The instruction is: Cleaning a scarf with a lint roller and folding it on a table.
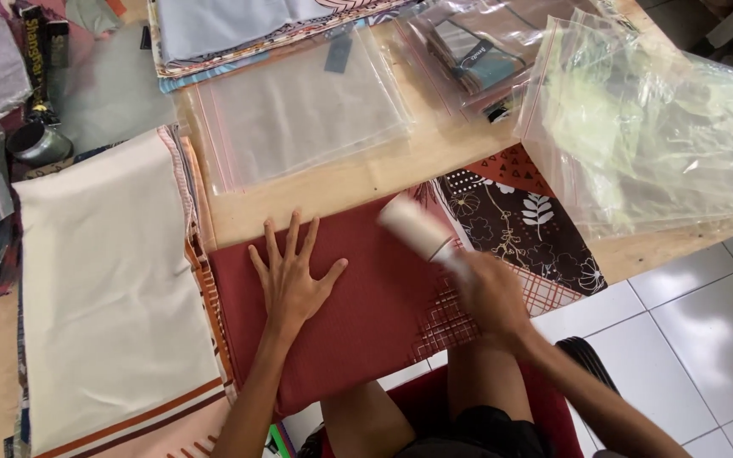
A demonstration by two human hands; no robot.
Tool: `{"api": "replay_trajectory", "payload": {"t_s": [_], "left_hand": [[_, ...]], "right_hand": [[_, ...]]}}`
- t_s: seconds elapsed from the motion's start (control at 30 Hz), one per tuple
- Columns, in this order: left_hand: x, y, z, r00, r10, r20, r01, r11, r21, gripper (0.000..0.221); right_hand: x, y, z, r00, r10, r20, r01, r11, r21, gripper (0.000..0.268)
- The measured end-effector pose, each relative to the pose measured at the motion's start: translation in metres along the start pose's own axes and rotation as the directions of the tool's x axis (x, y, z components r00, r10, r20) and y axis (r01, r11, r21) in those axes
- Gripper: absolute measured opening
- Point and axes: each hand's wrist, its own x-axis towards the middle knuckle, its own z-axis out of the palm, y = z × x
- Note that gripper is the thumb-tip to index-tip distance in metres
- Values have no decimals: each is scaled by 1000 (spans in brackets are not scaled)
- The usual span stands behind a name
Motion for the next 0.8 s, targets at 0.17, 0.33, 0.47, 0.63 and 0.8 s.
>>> {"api": "replay_trajectory", "payload": {"t_s": [0.17,0.33,0.47,0.63,0.8], "left_hand": [[0,0,0,1000,10,-15,-10,1000,-23,84],[0,2,-2,999,13,-30,-14,999,-33,83],[-1,1,-1,1000,7,-24,-8,1000,-30,83],[0,2,-2,1000,8,-18,-9,999,-38,83],[0,0,1,999,17,-34,-18,999,-29,82]], "right_hand": [[42,68,-43,983,159,-93,-174,969,-177,17],[39,66,-58,951,283,-123,-289,957,-32,20],[0,11,-42,989,145,-15,-144,989,35,33],[0,56,-17,999,21,-26,-21,1000,12,26],[33,80,-71,952,279,-124,-292,951,-101,25]]}}
